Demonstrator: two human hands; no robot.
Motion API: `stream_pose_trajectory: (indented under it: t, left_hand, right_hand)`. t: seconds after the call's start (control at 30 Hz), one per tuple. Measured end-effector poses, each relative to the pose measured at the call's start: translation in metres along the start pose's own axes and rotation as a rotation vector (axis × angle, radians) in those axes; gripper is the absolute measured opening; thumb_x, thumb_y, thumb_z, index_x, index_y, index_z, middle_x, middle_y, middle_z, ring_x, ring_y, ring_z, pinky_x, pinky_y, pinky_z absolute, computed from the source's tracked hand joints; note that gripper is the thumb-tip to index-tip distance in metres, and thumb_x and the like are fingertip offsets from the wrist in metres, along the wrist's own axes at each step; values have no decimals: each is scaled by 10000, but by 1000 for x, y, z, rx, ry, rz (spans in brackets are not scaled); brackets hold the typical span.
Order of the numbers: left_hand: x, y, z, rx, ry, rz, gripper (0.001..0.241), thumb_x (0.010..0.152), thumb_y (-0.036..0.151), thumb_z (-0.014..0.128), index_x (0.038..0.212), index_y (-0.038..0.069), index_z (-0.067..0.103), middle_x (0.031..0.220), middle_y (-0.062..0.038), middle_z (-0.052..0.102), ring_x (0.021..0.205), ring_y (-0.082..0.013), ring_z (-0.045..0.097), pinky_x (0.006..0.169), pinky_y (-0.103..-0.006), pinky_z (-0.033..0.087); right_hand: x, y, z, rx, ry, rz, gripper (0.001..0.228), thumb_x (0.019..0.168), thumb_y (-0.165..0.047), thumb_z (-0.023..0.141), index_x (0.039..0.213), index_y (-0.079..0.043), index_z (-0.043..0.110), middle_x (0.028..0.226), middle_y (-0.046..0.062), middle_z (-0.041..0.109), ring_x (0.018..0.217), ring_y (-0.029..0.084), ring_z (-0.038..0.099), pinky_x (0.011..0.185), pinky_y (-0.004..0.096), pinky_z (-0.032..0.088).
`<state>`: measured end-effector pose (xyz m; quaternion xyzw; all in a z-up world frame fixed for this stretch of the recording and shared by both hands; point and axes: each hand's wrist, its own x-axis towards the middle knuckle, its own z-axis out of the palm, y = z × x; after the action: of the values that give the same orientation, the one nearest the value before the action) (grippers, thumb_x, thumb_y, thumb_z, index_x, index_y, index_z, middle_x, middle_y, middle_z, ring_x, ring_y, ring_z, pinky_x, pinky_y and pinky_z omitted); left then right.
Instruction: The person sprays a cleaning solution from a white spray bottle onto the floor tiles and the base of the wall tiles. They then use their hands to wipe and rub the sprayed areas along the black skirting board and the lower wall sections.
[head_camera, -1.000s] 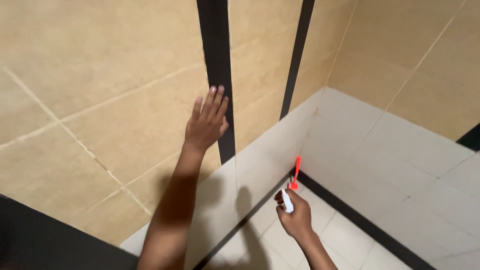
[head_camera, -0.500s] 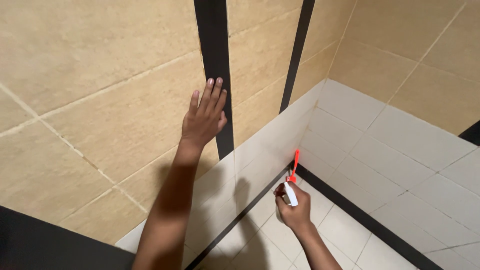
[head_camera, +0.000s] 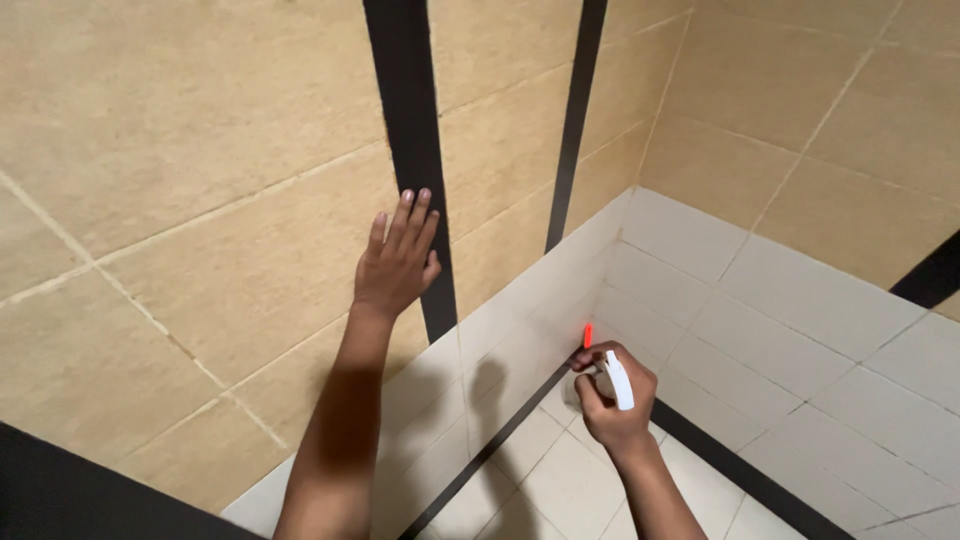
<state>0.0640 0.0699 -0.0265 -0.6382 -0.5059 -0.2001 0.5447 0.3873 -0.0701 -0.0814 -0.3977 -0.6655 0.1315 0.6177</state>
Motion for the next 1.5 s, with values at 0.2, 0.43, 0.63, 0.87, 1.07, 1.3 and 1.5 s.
stream_pose_trajectory:
  t: [0.2,0.43,0.63,0.87,1.07,1.3,1.5]
  left_hand:
    - [1,-2,-8,-2,-39,-6,613,941,512,553,1482,226,582,1684,-32,372,1561,-198,305,1261,-464,86]
    - [0,-1,-8,-4,-57,-26,667,922,551,560,1498,215,562,1677,-31,370,1552,-203,303,1248,-472,86]
    - [-1,5,-9,-37,-109,-35,711,904,577,577,1509,206,553,1685,-36,356,1556,-208,290,1250,-470,80]
    - [0,7,-8,-38,-97,-60,709,896,587,596,1498,212,570,1681,-25,375,1561,-204,286,1258,-471,76]
    - [26,37,-13,-124,2,-202,660,897,506,669,1463,176,593,1626,-32,439,1538,-219,345,1245,-484,172]
    - [102,109,-60,-925,-162,-480,683,817,347,752,1410,74,549,1512,-172,519,1382,-336,504,1138,-520,358]
    - [141,188,-99,-1205,-328,-255,972,704,346,861,1508,57,398,1570,-185,449,1377,-394,491,1103,-508,399]
  right_hand:
    - [15,-36,-11,42,29,-29,308,761,88,656,1063,29,657,1008,104,744,908,151,717,804,270,567]
    - [2,32,-13,-3,75,208,120,810,91,678,902,14,683,810,125,746,724,144,682,700,282,550]
    - [35,24,-24,117,10,141,313,719,76,601,1020,20,665,956,52,734,836,124,698,759,283,553]
    - [75,71,-56,-44,-102,159,105,791,42,681,893,20,682,785,103,721,755,172,679,749,310,550]
    - [128,64,-68,8,-153,-3,280,711,65,603,980,11,661,884,50,726,825,132,700,770,282,543]
    - [162,106,-66,77,-228,60,122,787,68,659,881,-6,636,814,83,712,754,122,659,723,277,547]
    - [191,77,-53,138,-243,-46,400,747,126,593,1115,-25,638,989,54,723,888,127,688,762,267,548]
